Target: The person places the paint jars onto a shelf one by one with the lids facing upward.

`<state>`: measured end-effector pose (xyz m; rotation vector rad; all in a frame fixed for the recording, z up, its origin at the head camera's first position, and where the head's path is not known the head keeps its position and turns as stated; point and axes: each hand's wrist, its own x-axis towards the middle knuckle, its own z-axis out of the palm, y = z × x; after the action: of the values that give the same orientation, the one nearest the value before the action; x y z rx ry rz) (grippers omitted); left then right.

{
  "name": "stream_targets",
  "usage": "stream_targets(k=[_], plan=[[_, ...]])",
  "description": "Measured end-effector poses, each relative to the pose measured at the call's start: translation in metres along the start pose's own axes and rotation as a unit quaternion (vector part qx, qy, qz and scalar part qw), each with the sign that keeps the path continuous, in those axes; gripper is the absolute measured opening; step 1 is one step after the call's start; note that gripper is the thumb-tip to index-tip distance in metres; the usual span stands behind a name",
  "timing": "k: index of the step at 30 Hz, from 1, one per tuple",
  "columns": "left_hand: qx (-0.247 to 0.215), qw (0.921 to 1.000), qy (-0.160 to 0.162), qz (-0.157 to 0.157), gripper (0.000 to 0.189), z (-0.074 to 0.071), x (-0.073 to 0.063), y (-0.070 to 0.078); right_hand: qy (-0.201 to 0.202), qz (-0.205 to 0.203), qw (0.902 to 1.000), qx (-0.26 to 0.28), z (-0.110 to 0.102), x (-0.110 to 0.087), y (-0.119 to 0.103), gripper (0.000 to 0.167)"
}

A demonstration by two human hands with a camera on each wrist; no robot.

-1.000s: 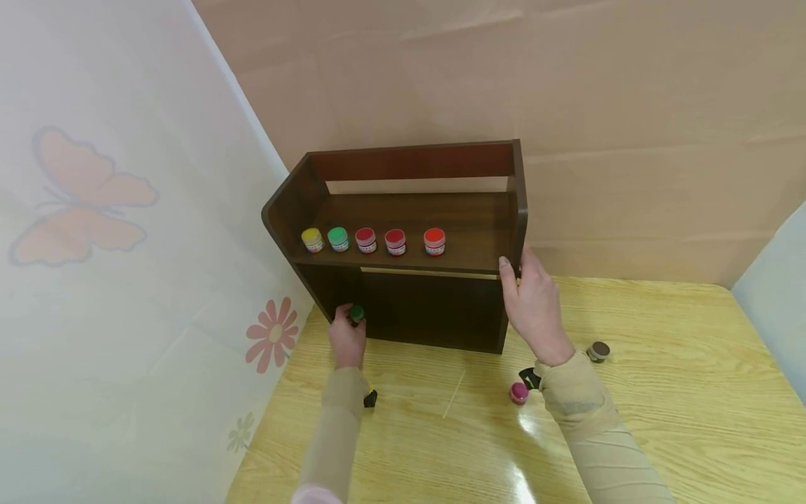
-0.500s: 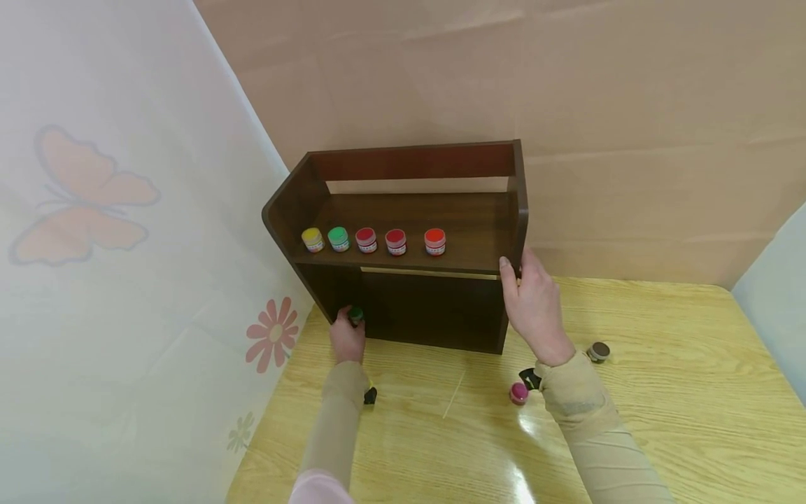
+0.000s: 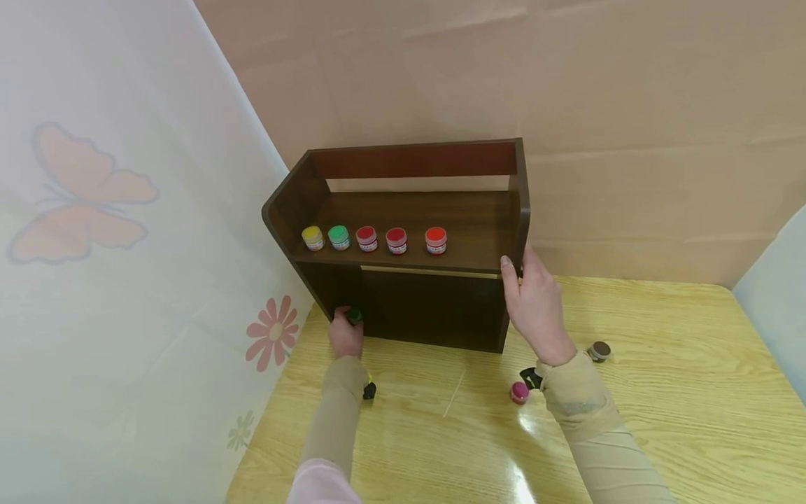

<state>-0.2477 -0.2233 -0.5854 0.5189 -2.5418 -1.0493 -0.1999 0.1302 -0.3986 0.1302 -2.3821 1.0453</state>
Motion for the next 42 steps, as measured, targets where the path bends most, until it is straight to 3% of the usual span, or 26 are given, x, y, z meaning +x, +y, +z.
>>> stream_targets(k=[11,20,29,33,42], plan=[[0.004,0.9999,0.007,-0.011,0.042,0.002,0.000,-0.003,-0.002,-0.001,1.0000,0.002,0.001,-0.001,0.000,0.046],[-0.012,0.9999,-0.001,-0.011,0.057,0.001,-0.001,-0.002,0.001,-0.001,1.0000,0.002,0.001,-0.001,0.001,0.047],[-0.048,0.9982,0.036,0.009,0.070,-0.001,-0.014,0.019,0.005,-0.005,1.0000,0.001,0.001,0.001,0.001,0.045],[-0.043,0.9970,0.051,0.039,0.066,-0.004,-0.024,0.034,0.004,-0.004,1.0000,0.003,0.000,0.001,0.001,0.045],[-0.085,0.9915,0.035,0.092,0.046,-0.010,-0.049,0.073,0.003,0.001,1.0000,0.000,0.000,0.000,0.001,0.045]])
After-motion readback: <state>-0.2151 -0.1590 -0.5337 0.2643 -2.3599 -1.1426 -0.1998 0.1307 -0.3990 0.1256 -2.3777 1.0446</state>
